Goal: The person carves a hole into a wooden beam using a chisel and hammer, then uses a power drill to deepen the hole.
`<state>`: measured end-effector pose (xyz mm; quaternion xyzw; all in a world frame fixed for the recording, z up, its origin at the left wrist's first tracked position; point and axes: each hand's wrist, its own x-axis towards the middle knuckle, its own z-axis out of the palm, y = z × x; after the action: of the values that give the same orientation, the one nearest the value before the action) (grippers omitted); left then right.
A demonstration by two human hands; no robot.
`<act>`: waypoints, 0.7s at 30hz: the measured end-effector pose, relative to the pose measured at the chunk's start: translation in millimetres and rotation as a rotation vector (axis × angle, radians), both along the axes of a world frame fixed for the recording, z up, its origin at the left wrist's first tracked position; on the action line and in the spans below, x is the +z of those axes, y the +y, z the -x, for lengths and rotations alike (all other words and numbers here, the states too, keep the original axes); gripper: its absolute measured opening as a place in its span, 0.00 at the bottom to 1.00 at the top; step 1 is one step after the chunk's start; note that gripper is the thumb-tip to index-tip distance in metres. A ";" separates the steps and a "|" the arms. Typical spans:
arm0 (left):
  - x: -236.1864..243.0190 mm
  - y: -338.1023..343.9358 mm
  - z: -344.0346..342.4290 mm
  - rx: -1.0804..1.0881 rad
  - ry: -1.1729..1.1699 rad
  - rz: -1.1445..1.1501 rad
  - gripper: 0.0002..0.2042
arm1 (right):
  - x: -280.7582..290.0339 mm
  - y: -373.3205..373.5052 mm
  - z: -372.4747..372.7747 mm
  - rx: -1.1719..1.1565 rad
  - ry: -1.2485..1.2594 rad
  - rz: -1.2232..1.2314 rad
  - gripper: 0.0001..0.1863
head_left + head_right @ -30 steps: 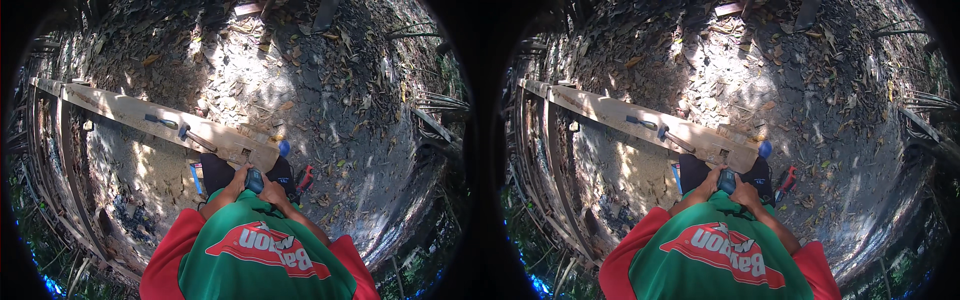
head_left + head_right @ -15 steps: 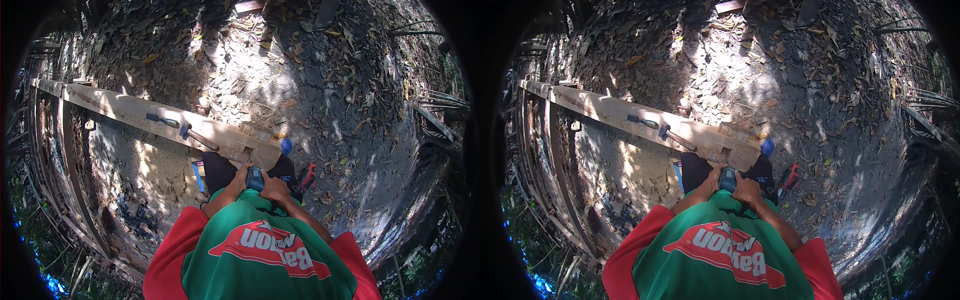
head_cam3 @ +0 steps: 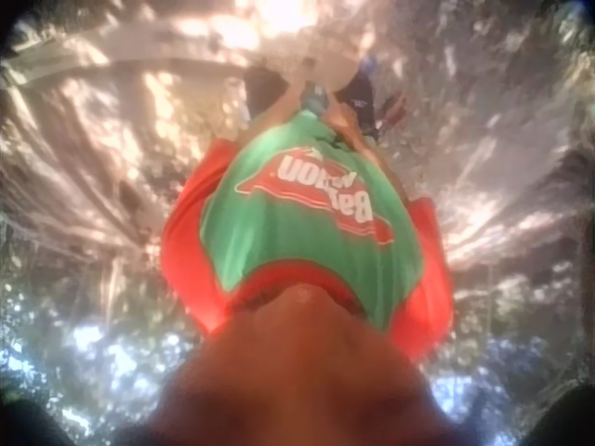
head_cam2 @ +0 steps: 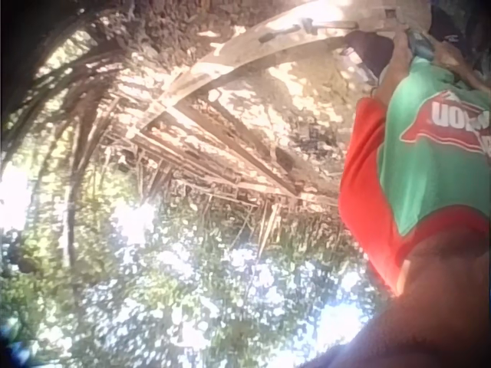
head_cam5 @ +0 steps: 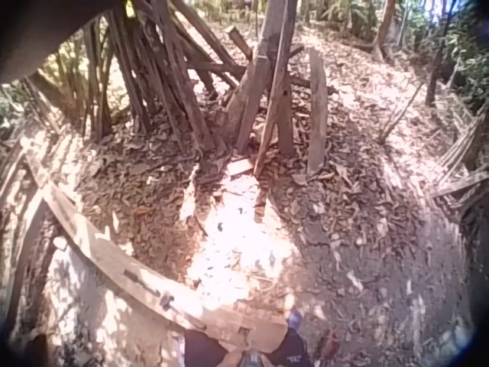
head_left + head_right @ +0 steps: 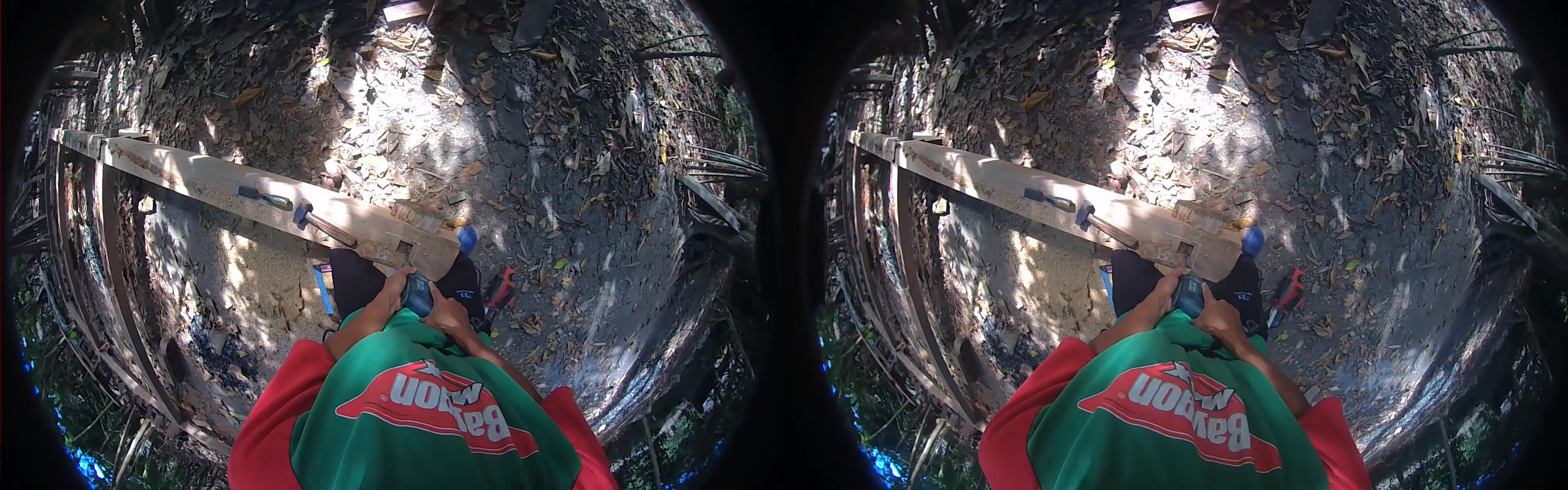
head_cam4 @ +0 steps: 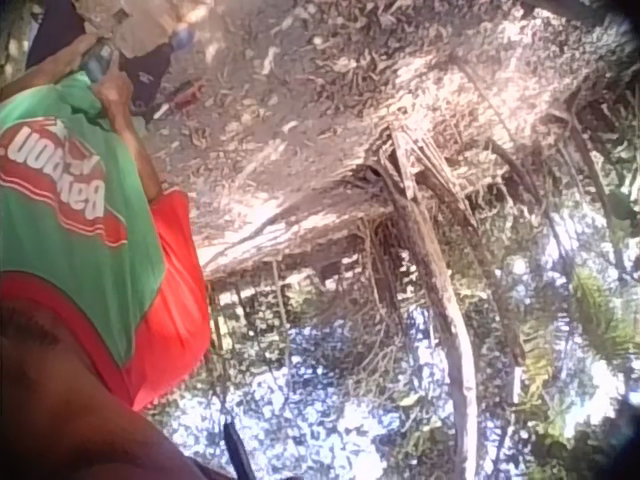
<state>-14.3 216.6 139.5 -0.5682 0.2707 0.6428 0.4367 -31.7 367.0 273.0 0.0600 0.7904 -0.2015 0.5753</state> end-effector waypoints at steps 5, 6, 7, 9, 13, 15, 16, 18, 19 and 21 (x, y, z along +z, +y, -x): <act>23.1 0.9 8.0 0.012 -0.005 -0.042 0.12 | 11.1 2.0 -1.6 -0.035 -0.002 0.009 0.55; 24.5 0.4 9.8 0.022 0.010 -0.053 0.12 | 13.4 2.2 0.3 -0.038 0.010 0.018 0.55; 27.1 -0.1 10.1 0.029 0.021 -0.064 0.12 | 15.5 2.6 -0.2 -0.043 0.018 0.027 0.55; 33.3 -0.7 9.0 0.042 0.027 -0.061 0.12 | 17.0 1.7 -3.0 -0.048 0.016 0.029 0.55; 41.3 -2.0 9.1 0.082 0.033 -0.098 0.11 | 21.8 0.4 -1.7 -0.044 -0.007 0.013 0.55; 38.3 -3.4 4.8 0.105 0.037 -0.140 0.10 | 22.8 -1.4 -3.5 -0.040 0.005 0.005 0.54; 36.9 -3.5 4.3 0.111 0.040 -0.151 0.10 | 20.1 -3.1 -5.9 -0.039 0.025 -0.003 0.53; 34.2 -2.4 3.2 0.108 0.043 -0.143 0.11 | 14.9 -3.5 -8.8 -0.040 0.044 -0.013 0.52; 32.2 -1.0 1.2 0.100 0.042 -0.122 0.11 | 13.1 -3.3 -9.6 -0.041 0.042 -0.013 0.52; 27.8 0.2 -1.5 0.094 0.038 -0.080 0.11 | 10.6 -2.4 -12.1 -0.046 0.054 -0.002 0.52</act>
<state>-12.7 216.8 167.4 -0.5503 0.2260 0.6835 0.4229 -19.6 364.6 283.5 0.0734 0.8044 -0.2155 0.5488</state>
